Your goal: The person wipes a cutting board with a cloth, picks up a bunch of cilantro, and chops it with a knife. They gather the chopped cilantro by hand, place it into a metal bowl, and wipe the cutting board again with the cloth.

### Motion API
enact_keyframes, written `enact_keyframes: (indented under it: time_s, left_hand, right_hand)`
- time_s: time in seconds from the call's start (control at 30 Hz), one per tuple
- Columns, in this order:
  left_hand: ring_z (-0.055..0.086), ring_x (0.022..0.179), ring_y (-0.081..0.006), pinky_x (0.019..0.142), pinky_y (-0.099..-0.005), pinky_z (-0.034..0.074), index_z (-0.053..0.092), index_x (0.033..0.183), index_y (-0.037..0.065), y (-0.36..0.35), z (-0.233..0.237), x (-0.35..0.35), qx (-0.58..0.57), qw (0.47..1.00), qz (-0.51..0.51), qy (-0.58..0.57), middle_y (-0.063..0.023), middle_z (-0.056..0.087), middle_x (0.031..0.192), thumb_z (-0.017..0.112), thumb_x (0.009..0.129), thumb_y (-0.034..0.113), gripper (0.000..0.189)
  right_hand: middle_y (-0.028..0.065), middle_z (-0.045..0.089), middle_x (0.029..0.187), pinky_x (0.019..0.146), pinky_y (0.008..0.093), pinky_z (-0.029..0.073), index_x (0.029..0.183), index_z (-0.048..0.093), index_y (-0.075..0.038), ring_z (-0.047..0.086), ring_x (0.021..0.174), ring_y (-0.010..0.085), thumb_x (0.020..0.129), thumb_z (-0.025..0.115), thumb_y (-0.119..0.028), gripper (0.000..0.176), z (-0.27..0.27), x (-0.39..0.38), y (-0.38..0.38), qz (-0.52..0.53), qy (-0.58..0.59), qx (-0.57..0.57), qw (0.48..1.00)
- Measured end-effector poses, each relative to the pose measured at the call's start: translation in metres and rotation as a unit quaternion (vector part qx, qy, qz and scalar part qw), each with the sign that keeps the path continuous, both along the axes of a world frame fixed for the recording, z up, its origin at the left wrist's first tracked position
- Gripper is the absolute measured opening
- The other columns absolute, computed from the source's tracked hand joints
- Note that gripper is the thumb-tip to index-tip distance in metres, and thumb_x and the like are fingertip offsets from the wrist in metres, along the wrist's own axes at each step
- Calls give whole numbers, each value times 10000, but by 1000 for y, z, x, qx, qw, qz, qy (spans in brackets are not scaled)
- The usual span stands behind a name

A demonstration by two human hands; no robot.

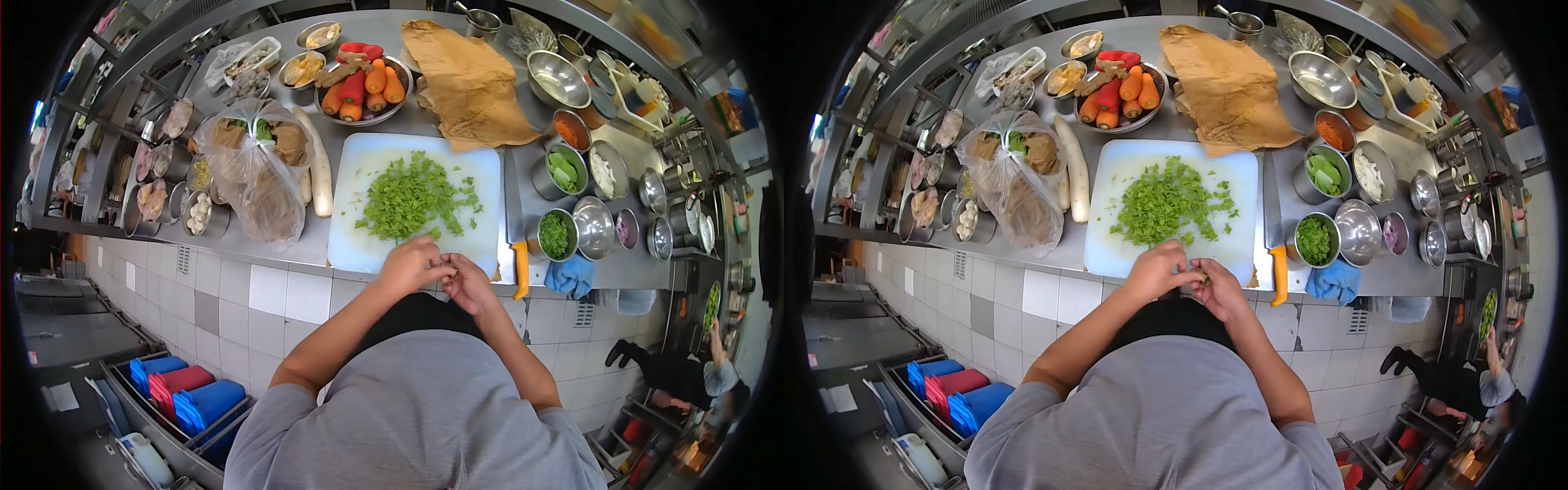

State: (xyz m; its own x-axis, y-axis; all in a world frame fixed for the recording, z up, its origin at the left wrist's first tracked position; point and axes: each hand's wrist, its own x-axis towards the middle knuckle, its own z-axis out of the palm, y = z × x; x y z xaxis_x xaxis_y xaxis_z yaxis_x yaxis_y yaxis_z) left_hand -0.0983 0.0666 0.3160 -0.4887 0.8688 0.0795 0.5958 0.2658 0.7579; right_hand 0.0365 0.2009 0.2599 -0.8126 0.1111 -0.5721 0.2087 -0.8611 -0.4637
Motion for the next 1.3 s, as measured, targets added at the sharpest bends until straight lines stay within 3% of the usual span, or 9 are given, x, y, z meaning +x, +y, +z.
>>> enact_keyframes:
  time_s: [0.2, 0.37, 0.5, 0.57, 0.67, 0.8, 0.93, 1.03, 1.3]
  left_hand:
    - [609, 970, -333, 832, -412, 494, 661, 892, 65, -51, -20, -52, 30, 996, 59, 57, -114, 632, 1002, 864, 706, 252, 333]
    - [513, 1173, -352, 978, -487, 429, 662, 1194, 130, -47, -19, -78, 17, 977, 134, 168, -112, 553, 1311, 860, 684, 267, 564]
    - [470, 1263, -350, 997, -502, 411, 647, 1259, 168, -11, -37, -83, -12, 972, 61, 225, -112, 507, 1401, 843, 705, 286, 600]
    - [514, 1238, -340, 968, -469, 445, 656, 1242, 162, 5, -47, -96, -54, 975, 13, 216, -135, 527, 1391, 825, 731, 295, 554]
    - [625, 1075, -336, 864, -418, 504, 660, 1223, 128, 34, -65, -130, -52, 996, 40, 55, -184, 628, 1244, 789, 795, 310, 482]
    - [675, 850, -344, 774, -397, 527, 681, 1142, 69, 45, -13, -138, -6, 997, 75, -21, -180, 712, 963, 762, 858, 320, 389]
    - [649, 938, -208, 854, -323, 503, 677, 1183, 58, 33, 27, -145, 14, 994, 17, -109, -130, 718, 1060, 768, 863, 314, 420]
    - [630, 1050, -209, 899, -315, 489, 652, 1234, 66, 22, 35, -144, 55, 982, 10, -183, -129, 696, 1155, 769, 864, 293, 450]
    - [628, 1042, -322, 901, -387, 503, 628, 1252, 62, -35, -6, -103, -95, 985, 134, 58, -125, 640, 1125, 795, 800, 230, 510]
  right_hand:
    - [47, 607, 929, 612, 270, 462, 1086, 576, -98, 563, 738, 154, 1054, 488, -267, 193, 10, 3, 10, -51, 19, -3, 999]
    - [36, 598, 905, 597, 256, 439, 1076, 592, -110, 541, 720, 139, 1030, 552, -244, 148, 13, 6, 22, -79, 56, -12, 995]
    - [18, 573, 875, 555, 225, 390, 1103, 594, -92, 489, 665, 102, 1016, 580, -202, 141, 12, 9, 23, -45, 74, 11, 996]
    - [10, 556, 853, 537, 214, 365, 1115, 595, -83, 456, 633, 84, 1012, 589, -195, 153, 16, 9, 19, -26, 56, 12, 998]
    - [-2, 518, 813, 507, 200, 335, 1120, 592, -73, 413, 596, 70, 1013, 590, -208, 173, 23, 11, 13, -31, 41, 11, 999]
    - [-20, 460, 745, 458, 189, 303, 1127, 590, -74, 385, 557, 63, 1019, 581, -223, 184, 20, 23, 18, -57, 31, -2, 998]
    - [-33, 414, 688, 429, 189, 285, 1127, 589, -74, 363, 526, 59, 1027, 567, -227, 185, 19, 33, 28, -93, 22, 7, 995]
    - [-35, 401, 670, 426, 192, 285, 1130, 589, -73, 356, 515, 59, 1031, 559, -231, 188, 19, 35, 36, -110, 11, 21, 994]
    - [-40, 400, 667, 425, 203, 275, 1165, 574, -69, 338, 501, 57, 1039, 544, -232, 208, 14, 25, 41, -93, -30, 74, 992]
